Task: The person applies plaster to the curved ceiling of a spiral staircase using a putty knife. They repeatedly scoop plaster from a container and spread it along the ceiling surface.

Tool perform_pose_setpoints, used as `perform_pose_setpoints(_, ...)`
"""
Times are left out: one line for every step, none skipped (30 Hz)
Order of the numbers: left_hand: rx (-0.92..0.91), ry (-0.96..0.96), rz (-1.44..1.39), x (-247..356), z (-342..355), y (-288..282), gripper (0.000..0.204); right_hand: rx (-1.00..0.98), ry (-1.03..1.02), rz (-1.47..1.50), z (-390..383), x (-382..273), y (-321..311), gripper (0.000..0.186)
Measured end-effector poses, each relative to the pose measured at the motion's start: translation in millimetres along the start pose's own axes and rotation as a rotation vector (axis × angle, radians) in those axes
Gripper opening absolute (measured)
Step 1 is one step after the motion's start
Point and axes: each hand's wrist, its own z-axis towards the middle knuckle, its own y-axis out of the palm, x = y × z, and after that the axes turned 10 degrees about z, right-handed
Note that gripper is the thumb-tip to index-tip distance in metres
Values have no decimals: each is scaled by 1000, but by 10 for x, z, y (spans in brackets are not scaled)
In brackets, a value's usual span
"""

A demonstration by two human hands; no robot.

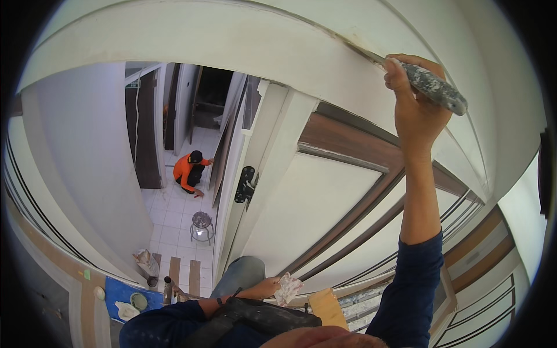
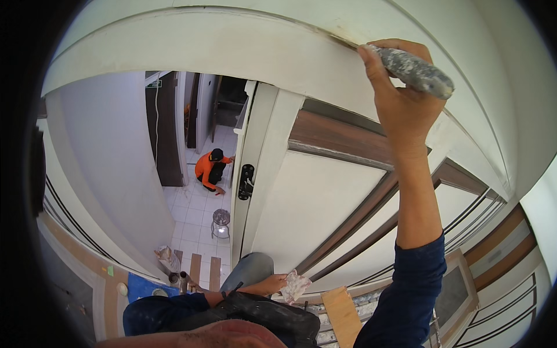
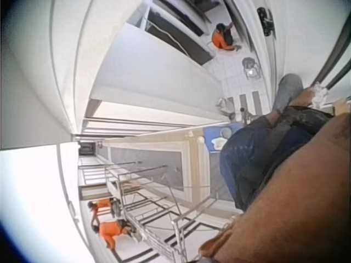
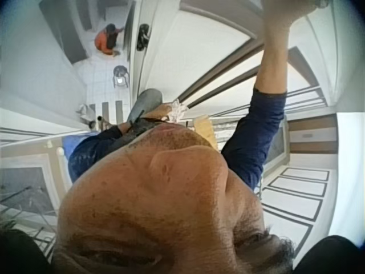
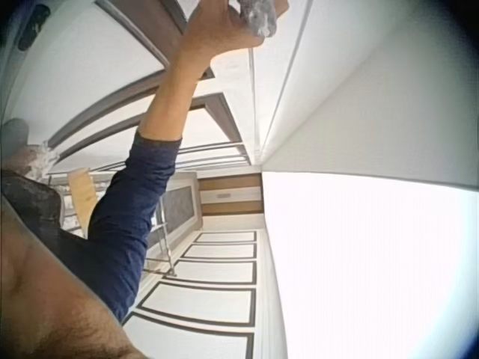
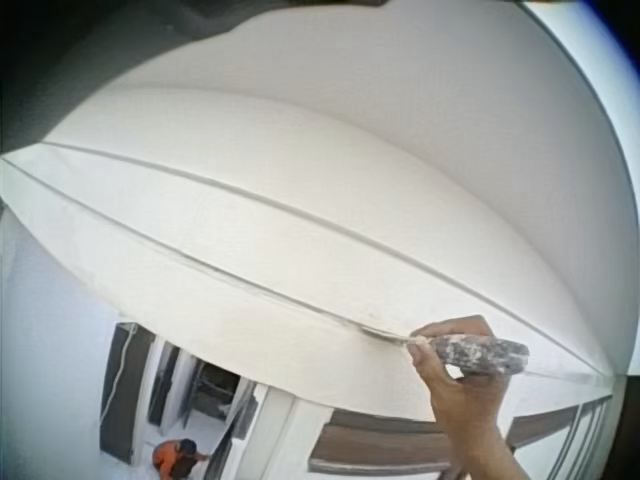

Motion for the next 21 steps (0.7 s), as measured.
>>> perform_pose_setpoints(7, -2, 28, -18, 8, -3, 43, 5, 26, 8, 26, -21, -22, 16)
perform_pose_setpoints(13, -4, 55, -36, 17, -7, 43, 11, 53, 16, 50, -42, -40, 16)
perform_pose_setpoints(25, -13, 75, -178, 19, -67, 43, 17, 65, 24, 48, -47, -13, 16)
perform_pose_setpoints(36, -24, 95, -315, 19, -128, 43, 22, 78, 31, 47, -51, 16, 16)
perform_pose_setpoints(34, -29, 117, -378, 50, -142, 43, 22, 90, 25, 58, -67, -18, 16)
perform_pose_setpoints(30, -20, 133, -442, 79, -155, 43, 19, 122, 0, 69, -95, -63, 17)
perform_pose_setpoints(30, -6, 141, -511, 111, -149, 42, 7, 153, -18, 90, -142, -75, 17)
perform_pose_setpoints(30, 9, 148, -582, 133, -135, 42, -5, 183, -36, 110, -186, -92, 18)
perform_pose_setpoints(40, 21, 119, -529, 117, -122, 41, 29, 204, -42, 134, -220, -132, 18)
perform_pose_setpoints(47, 33, 91, -282, -4, -97, 41, 65, 226, -51, 153, -251, -196, 19)
perform_pose_setpoints(39, 43, 75, 10, -143, -90, 41, 108, 246, -77, 175, -294, -297, 20)
perform_pose_setpoints(23, 41, 26, 169, -248, -80, 40, 147, 222, -77, 161, -279, -350, 19)
perform_pose_setpoints(6, 40, -23, 346, -354, -70, 40, 165, 230, -78, 137, -268, -379, 19)
perform_pose_setpoints(-14, 39, -72, 422, -401, -58, 39, 181, 237, -82, 111, -262, -406, 19)
perform_pose_setpoints(-12, 42, -81, 351, -357, -51, 38, 198, 243, -86, 79, -252, -428, 19)
perform_pose_setpoints(-2, 40, -90, 190, -290, -57, 38, 171, 243, -79, 41, -210, -448, 18)
perform_pose_setpoints(5, 44, -100, 121, -243, -54, 37, 173, 241, -65, 10, -181, -439, 18)
perform_pose_setpoints(0, 37, -100, 123, -236, -57, 37, 176, 239, -53, -9, -161, -413, 18)
perform_pose_setpoints(-4, 30, -101, 127, -226, -63, 37, 178, 236, -41, -27, -147, -399, 18)
perform_pose_setpoints(-8, 23, -100, 130, -219, -69, 38, 151, 218, -23, -43, -139, -405, 19)
perform_pose_setpoints(9, 47, -54, 62, -195, -82, 38, 134, 199, -30, -58, -114, -400, 18)
